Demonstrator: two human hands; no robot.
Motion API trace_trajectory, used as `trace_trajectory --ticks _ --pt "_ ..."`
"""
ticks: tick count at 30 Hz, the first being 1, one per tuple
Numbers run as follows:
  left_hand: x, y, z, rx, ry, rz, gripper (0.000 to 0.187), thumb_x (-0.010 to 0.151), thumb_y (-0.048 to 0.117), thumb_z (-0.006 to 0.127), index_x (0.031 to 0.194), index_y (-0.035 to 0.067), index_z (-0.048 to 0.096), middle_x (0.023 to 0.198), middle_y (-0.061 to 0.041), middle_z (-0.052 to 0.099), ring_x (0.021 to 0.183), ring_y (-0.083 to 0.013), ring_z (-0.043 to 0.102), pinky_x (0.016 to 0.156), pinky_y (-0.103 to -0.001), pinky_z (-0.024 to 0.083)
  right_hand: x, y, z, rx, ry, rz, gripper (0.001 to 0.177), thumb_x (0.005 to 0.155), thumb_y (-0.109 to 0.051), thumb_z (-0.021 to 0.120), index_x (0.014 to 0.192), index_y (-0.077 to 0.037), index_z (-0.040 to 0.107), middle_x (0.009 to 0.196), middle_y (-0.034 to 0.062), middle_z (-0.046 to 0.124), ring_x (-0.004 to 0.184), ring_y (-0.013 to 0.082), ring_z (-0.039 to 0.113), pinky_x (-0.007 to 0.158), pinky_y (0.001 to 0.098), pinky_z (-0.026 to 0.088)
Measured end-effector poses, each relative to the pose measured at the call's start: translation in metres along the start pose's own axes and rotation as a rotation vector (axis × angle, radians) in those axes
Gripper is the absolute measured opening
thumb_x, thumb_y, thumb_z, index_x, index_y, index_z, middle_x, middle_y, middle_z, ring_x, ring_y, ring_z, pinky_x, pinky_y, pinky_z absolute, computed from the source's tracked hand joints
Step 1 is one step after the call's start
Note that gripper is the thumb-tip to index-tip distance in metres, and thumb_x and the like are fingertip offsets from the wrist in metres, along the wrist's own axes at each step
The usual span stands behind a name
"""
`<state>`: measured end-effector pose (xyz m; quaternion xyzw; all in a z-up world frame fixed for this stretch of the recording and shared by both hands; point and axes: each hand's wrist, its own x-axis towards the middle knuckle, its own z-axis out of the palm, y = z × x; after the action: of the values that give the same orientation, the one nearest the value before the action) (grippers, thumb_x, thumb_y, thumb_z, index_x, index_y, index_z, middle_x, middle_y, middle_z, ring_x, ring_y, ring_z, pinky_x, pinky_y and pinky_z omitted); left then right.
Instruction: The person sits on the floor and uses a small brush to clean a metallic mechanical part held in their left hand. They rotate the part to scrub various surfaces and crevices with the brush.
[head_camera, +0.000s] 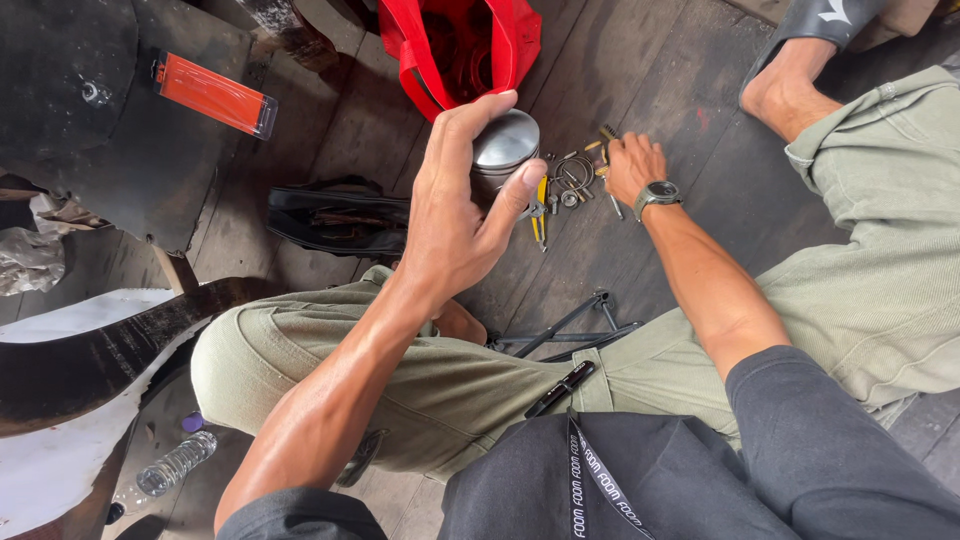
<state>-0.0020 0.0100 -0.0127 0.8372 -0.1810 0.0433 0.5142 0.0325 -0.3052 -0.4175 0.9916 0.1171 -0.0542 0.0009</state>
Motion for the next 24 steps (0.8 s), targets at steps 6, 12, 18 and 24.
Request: trace_trajectory --ticks 6,12,18,24 --pt "0.005 0.001 0.002 0.016 -0.005 -0.066 0.044 0.106 0.034 0.058 0.14 0.009 0.048 0.132 -0.011 0.058 0.12 -0.0251 0.06 0.106 -0.038 0.049 0.0 -0.017 0.005 0.214 -0.042 -0.321 0.017 0.083 -0.019 0.067 0.094 -0.021 0.079 0.109 0.0063 0.056 0.105 0.0309 0.05 0.077 0.0475 0.044" --pt "0.005 -0.006 0.005 0.036 0.002 -0.097 0.044 0.104 0.033 0.061 0.14 0.011 0.048 0.131 -0.01 0.059 0.117 -0.0243 0.062 0.104 -0.038 0.05 -0.005 -0.021 0.015 0.008 -0.001 -0.405 0.002 0.079 -0.018 0.074 0.08 -0.018 0.072 0.104 0.0033 0.055 0.102 0.027 0.05 0.073 0.0414 0.041" --pt "0.006 -0.01 0.007 0.056 0.005 -0.08 0.044 0.105 0.035 0.061 0.139 0.011 0.048 0.132 -0.009 0.061 0.119 -0.0248 0.062 0.104 -0.038 0.05 -0.004 -0.029 0.023 0.014 0.048 -0.385 0.009 0.085 -0.011 0.069 0.083 -0.019 0.072 0.101 0.0017 0.06 0.104 0.0243 0.052 0.078 0.0409 0.042" --pt "0.006 -0.018 0.009 0.094 -0.013 -0.104 0.046 0.104 0.038 0.061 0.14 0.013 0.047 0.131 -0.008 0.061 0.119 -0.0238 0.062 0.103 -0.037 0.049 -0.003 -0.03 0.023 -0.118 0.149 -0.434 0.008 0.085 -0.017 0.069 0.081 -0.022 0.065 0.096 -0.002 0.06 0.097 0.02 0.054 0.079 0.0361 0.04"
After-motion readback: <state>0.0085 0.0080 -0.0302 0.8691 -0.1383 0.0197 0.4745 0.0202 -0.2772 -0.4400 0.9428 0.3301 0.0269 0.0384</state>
